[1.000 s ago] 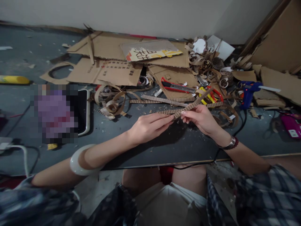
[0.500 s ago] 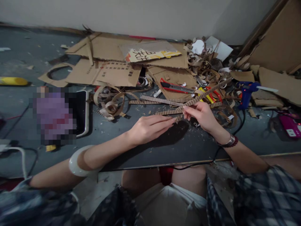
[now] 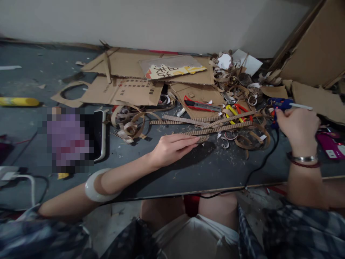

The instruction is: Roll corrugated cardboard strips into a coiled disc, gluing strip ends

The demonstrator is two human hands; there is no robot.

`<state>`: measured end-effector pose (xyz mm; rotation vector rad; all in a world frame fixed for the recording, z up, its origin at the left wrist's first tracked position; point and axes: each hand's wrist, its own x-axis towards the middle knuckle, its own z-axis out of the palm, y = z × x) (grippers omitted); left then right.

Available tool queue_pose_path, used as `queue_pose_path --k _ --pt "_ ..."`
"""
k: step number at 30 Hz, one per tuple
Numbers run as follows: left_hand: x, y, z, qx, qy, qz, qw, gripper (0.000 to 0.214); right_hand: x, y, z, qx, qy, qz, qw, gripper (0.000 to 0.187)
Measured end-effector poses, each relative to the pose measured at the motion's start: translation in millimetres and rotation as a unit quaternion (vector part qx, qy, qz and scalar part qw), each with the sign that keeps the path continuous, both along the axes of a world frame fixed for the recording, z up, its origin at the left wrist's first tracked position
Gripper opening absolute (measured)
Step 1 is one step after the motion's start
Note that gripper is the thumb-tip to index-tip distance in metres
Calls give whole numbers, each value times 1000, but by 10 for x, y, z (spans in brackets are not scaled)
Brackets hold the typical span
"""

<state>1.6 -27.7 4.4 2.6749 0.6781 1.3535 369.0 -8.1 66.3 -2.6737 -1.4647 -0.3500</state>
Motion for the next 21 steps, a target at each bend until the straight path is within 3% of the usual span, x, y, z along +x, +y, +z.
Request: queue_pose_path --k 1,2,5,7,9,12,16,18,21 --pt "0 0 -4 -1 -3 1 1000 18 130 41 -37 -5 -12 -59 998 52" --pt "0 1 -8 -3 -6 2 1000 18 229 89 -84 -19 -5 -76 997 59" --pt "1 4 -15 -13 -14 4 1000 17 378 236 -233 -10 -14 -53 998 67" --pt "3 3 -15 -16 -14 5 1000 17 431 304 -292 4 -17 -36 999 60" --pt "7 0 -16 -19 -17 7 1000 17 502 329 -299 42 -2 -44 998 51" --pt "15 0 -23 -29 -27 6 999 18 613 297 -229 174 22 -43 984 43" --pt "23 25 -33 -46 -35 10 998 18 517 212 -60 347 45 106 931 43" --pt "22 40 -33 -48 -34 16 998 18 327 179 17 386 93 214 892 39" --pt "17 51 -20 -45 -27 19 998 17 -31 152 73 417 138 299 847 41"
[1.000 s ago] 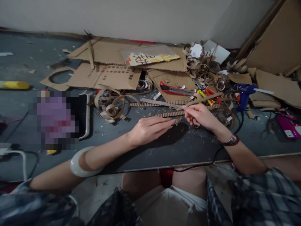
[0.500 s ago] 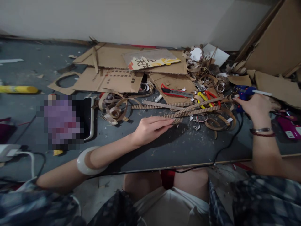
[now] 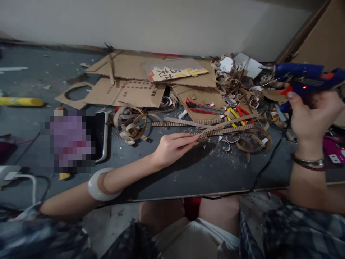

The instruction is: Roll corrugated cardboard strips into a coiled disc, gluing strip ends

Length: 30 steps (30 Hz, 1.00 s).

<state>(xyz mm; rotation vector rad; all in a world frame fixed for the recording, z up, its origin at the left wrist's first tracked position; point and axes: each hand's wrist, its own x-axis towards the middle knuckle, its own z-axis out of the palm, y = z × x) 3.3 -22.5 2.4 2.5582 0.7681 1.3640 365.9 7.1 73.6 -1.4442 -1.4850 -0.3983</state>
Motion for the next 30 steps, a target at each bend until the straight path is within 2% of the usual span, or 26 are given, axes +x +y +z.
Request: queue_pose_path --k 5,9,13,17,22,26,30 --pt "6 3 29 2 -16 -12 1000 16 -431 -21 -142 -43 -58 30 997 40" --pt "5 0 32 -4 -23 -15 1000 17 -580 -99 -315 -125 -84 75 986 37" --pt "-1 -9 27 -8 -20 -4 1000 18 -704 -202 -362 -193 -137 109 965 42" --pt "3 -10 29 -8 -20 4 1000 16 -788 -248 -358 -194 -163 134 958 52" --pt "5 -9 43 -2 -23 -2 1000 13 -798 -255 -368 -182 -182 160 953 43" --pt "1 -8 50 2 -21 -1 1000 10 -790 -252 -367 -132 -185 201 953 35" --pt "-5 -2 33 8 -23 -3 1000 11 -772 -246 -379 -135 -190 197 952 27"
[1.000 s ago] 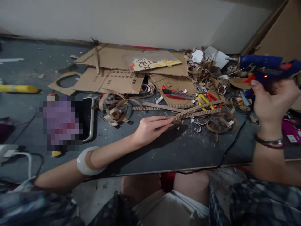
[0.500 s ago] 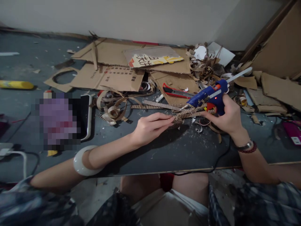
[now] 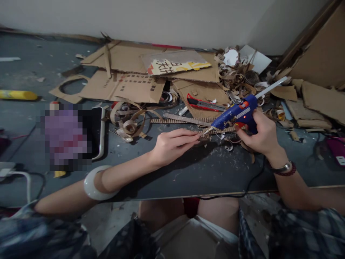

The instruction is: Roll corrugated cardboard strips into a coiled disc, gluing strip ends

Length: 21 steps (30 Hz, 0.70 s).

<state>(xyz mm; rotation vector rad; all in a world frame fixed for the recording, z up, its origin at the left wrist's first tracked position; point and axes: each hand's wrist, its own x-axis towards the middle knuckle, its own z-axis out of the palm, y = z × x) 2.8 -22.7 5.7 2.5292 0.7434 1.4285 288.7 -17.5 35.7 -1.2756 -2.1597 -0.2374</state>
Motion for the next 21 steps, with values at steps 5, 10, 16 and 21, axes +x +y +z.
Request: queue_pose_path --k 5,10,16,21 --pt "-3 3 -11 -3 2 -2 1000 12 32 6 -26 17 -8 4 1000 30" --pt "-4 1 -9 -7 4 1 1000 12 32 5 -36 -25 -18 -31 999 33" --pt "-6 -4 1 -12 3 -1 1000 11 50 9 -48 -6 -43 -39 998 36" --pt "-10 -15 5 -15 7 -13 1000 12 66 -37 -43 21 -88 -42 995 41"
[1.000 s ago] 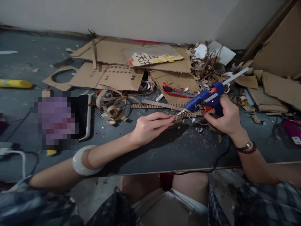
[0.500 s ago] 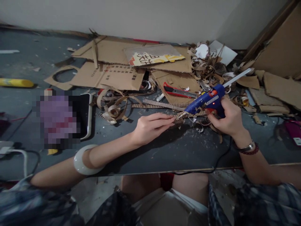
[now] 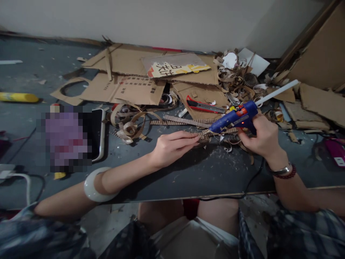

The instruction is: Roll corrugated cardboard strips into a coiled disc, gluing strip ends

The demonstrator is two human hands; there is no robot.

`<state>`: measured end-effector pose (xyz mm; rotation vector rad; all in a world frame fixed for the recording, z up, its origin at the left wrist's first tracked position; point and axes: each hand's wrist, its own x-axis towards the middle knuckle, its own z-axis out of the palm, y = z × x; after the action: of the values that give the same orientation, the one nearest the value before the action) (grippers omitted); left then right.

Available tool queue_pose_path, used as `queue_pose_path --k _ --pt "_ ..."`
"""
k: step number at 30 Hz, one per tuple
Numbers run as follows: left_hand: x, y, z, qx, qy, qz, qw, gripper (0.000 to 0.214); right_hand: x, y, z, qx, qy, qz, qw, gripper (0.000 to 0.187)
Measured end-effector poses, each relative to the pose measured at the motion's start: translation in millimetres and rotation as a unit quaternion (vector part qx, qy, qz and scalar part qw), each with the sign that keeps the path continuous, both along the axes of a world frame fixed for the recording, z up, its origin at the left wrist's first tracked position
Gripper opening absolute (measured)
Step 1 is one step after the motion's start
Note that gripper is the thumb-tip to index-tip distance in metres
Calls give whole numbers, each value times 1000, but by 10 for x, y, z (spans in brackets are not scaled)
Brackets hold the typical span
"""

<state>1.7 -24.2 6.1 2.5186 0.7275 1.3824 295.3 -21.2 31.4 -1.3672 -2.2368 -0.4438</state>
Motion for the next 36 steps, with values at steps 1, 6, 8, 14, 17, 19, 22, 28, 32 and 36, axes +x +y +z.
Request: queue_pose_path --k 1,6,8,14,17,19,22,28,32,36 --pt "-3 -2 -2 0 3 -2 1000 13 1 -15 17 -7 -12 -6 1000 40" --pt "-14 -2 -15 3 10 -5 1000 14 91 -92 236 13 56 -165 985 52" --pt "-11 0 -13 9 8 -8 1000 14 223 -108 343 28 112 -255 960 57" --pt "8 3 6 19 5 -1 1000 14 949 13 342 24 155 -327 932 42" --pt "8 6 3 24 5 -1 1000 15 1244 169 152 -55 141 -431 890 49" --pt "6 8 -1 26 9 0 1000 17 1330 276 8 -87 129 -472 868 50" --pt "6 9 -4 22 9 -3 1000 16 1332 405 -181 -93 108 -477 867 51" --pt "-3 5 -22 18 7 -5 1000 15 1285 484 -392 -143 25 -461 875 50" --pt "-18 -12 -29 38 21 4 999 12 1335 424 -336 -182 -22 -461 868 58" --pt "-29 -21 -28 67 45 16 997 12 1236 194 -28 -223 -64 -449 863 59"
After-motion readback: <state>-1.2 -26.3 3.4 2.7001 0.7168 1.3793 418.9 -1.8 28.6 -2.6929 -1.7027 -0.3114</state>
